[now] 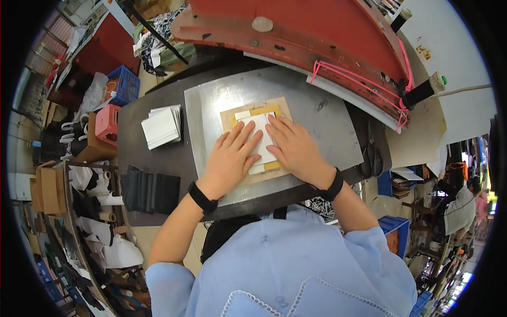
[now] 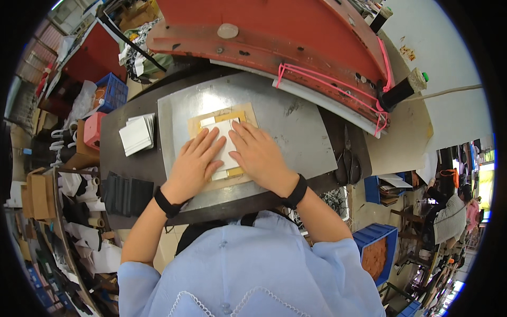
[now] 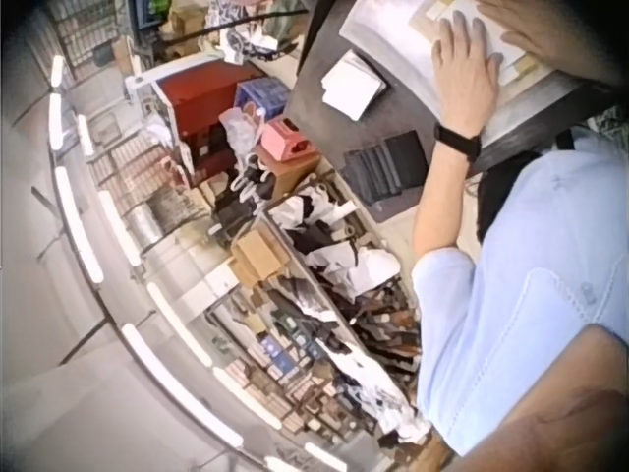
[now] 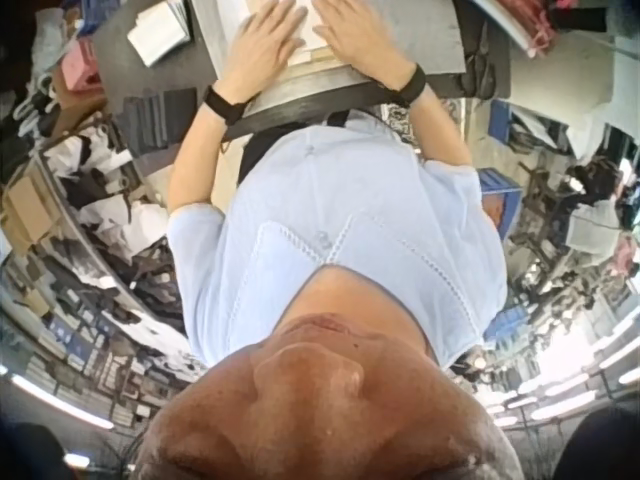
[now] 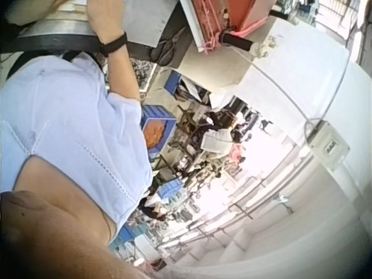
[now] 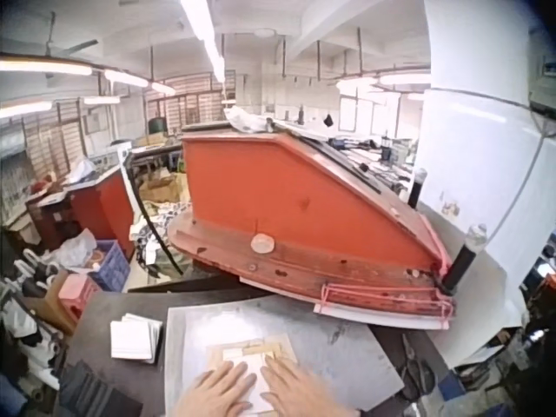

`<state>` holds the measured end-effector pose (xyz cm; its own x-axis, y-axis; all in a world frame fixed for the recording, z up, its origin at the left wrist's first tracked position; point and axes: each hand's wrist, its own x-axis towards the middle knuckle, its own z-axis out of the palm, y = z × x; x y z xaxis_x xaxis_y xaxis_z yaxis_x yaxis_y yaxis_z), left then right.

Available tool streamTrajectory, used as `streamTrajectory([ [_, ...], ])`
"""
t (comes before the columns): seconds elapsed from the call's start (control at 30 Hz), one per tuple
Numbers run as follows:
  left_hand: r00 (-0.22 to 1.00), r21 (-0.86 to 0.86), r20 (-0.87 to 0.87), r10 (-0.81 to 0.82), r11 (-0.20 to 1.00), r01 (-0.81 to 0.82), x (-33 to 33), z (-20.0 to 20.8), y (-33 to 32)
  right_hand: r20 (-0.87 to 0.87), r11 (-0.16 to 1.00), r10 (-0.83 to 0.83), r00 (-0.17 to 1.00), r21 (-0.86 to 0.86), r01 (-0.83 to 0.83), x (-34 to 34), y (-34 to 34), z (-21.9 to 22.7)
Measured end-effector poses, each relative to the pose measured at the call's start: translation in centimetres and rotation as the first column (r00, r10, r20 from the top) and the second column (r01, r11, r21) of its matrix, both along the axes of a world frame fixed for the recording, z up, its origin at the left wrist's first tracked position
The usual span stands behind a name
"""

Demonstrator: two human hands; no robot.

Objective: The user is placing leather components into a jig and operating a large industrial press machine to secure or emboss them.

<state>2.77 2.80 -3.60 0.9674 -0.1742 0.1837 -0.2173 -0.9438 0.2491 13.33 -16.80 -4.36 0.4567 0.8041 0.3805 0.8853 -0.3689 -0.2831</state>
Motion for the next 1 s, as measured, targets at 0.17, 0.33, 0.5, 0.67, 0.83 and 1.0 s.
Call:
streamTrajectory([
  [0.17, 0.995, -0.069, -0.082, -0.053, 0.996, 0.047, 0.1, -0.5, 1.1, -0.011, 0.998, 0.017, 1.000, -0.054, -0.018, 0.0, -0.6, 0.0],
  [0.33, 0.997, 0.022, -0.044, -0.056, 0.998, 0.057, 0.0, 0.1, 0.7, 0.051, 0.993, 0.006, 0.999, -0.117, 0.000, -0.6, -0.7, 0.2],
  [0.5, 0.995, 0.021, -0.031, -0.095, 0.995, 0.095, 0.5, 0.7, 0.6, 0.030, 0.994, 0.062, 0.998, -0.096, -0.059, -0.3, -0.7, 0.2],
  [0.67, 0.994, 0.052, -0.047, -0.095, 0.994, 0.098, 0.6, 1.0, 0.8, -0.051, 0.995, 0.087, 0.995, -0.053, -0.090, 0.1, -0.8, -0.2],
  [0.83, 0.994, 0.055, -0.052, -0.092, 0.994, 0.095, 0.4, 1.0, 0.7, -0.061, 0.993, 0.087, 0.994, 0.080, -0.082, -0.1, -0.7, 0.8],
  [1.0, 0.995, 0.043, -0.086, -0.050, 0.998, 0.054, 0.1, 0.9, 0.4, -0.038, 0.998, 0.024, 0.999, 0.055, -0.021, -0.7, -0.6, 0.8],
])
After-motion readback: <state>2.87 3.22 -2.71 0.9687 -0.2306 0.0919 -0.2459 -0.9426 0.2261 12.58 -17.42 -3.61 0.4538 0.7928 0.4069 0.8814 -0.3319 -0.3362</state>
